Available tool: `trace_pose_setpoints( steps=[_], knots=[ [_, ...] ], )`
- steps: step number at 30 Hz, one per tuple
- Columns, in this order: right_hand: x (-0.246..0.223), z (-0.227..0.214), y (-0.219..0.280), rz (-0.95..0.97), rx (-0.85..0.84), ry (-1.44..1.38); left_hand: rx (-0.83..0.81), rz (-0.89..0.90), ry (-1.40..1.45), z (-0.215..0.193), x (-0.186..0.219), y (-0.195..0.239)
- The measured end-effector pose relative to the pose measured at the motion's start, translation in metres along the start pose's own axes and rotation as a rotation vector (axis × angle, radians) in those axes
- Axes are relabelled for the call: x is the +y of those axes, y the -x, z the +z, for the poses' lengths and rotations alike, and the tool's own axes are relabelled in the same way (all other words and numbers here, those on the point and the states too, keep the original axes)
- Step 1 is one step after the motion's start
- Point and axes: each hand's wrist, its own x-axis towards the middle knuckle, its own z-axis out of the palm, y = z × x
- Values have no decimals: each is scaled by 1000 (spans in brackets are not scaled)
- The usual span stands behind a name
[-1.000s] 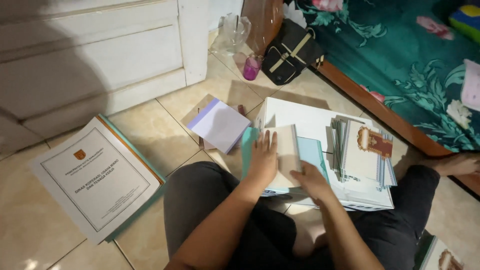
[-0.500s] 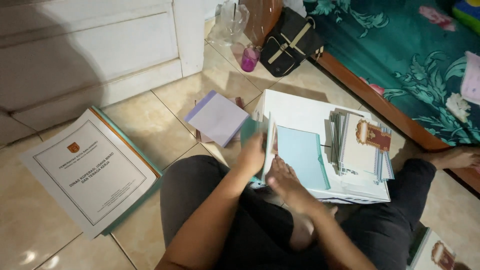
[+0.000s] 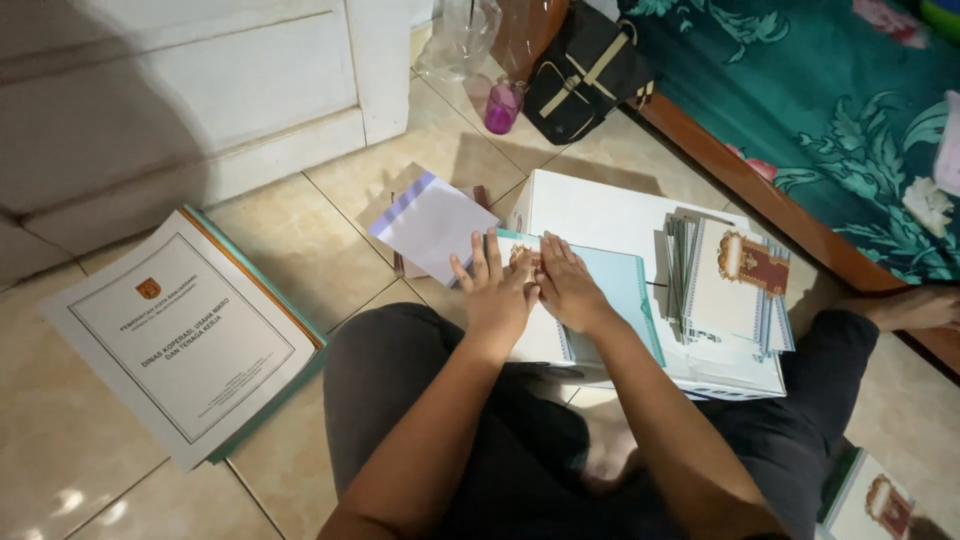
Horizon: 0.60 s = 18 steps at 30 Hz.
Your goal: Inserting small cards into light blue folders and stacking them.
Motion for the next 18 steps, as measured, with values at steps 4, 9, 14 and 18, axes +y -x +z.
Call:
trace_pose_setpoints(
  steps=[4,9,14,18],
  knots=[
    [-19,19,37,59,54,35,-122,-106,19,-5,2,1],
    [-17,68,127,5,263,91,299,83,114,27,-5,3],
    [3,35,88,353,53,-365,-247,-191,27,6,6,-1],
    [13,32,68,374,68,-579,-121,-173,-20,18,7,2]
  ],
)
